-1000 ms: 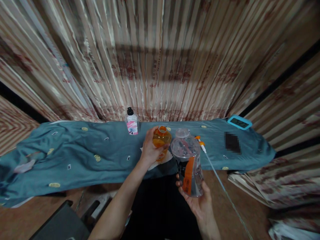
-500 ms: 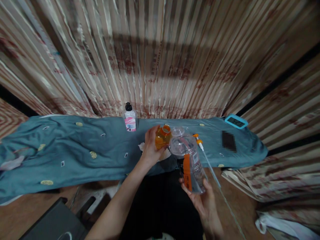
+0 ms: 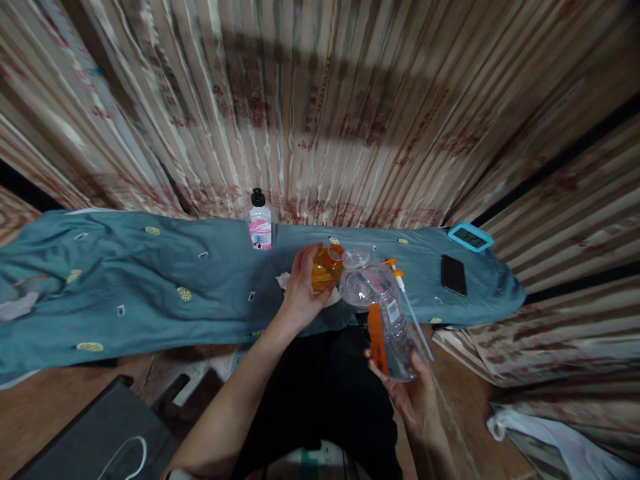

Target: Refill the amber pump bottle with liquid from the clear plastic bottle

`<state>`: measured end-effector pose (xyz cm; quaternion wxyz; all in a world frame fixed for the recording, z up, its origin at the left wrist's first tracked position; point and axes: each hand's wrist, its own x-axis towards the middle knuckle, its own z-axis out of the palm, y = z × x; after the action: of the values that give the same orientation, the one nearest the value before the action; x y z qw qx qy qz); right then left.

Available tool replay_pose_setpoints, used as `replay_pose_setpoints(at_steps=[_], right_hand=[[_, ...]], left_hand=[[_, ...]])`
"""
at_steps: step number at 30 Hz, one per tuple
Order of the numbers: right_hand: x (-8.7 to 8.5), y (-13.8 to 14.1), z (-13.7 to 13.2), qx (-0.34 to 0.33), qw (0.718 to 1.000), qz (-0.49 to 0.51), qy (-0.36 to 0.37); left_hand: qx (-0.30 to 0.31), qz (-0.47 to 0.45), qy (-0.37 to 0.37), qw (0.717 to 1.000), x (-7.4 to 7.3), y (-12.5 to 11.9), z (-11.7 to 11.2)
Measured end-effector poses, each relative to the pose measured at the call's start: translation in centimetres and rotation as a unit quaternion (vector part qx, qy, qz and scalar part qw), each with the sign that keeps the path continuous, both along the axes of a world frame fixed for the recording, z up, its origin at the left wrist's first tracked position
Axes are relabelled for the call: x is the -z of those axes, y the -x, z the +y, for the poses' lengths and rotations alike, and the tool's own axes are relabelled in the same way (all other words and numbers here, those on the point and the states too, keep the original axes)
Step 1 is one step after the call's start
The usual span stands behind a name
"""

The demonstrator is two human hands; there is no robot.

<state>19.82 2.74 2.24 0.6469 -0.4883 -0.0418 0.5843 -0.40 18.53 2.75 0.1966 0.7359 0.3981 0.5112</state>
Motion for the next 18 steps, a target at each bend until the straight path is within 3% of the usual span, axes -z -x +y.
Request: replay_pose_setpoints(at_steps=[18], right_hand=[[-2.8, 0.3, -1.6, 0.026, 0.998, -0.051, 0.029]], left_hand=[[-0.006, -0.028, 0.018, 0.999, 1.0, 0.4, 0.3]])
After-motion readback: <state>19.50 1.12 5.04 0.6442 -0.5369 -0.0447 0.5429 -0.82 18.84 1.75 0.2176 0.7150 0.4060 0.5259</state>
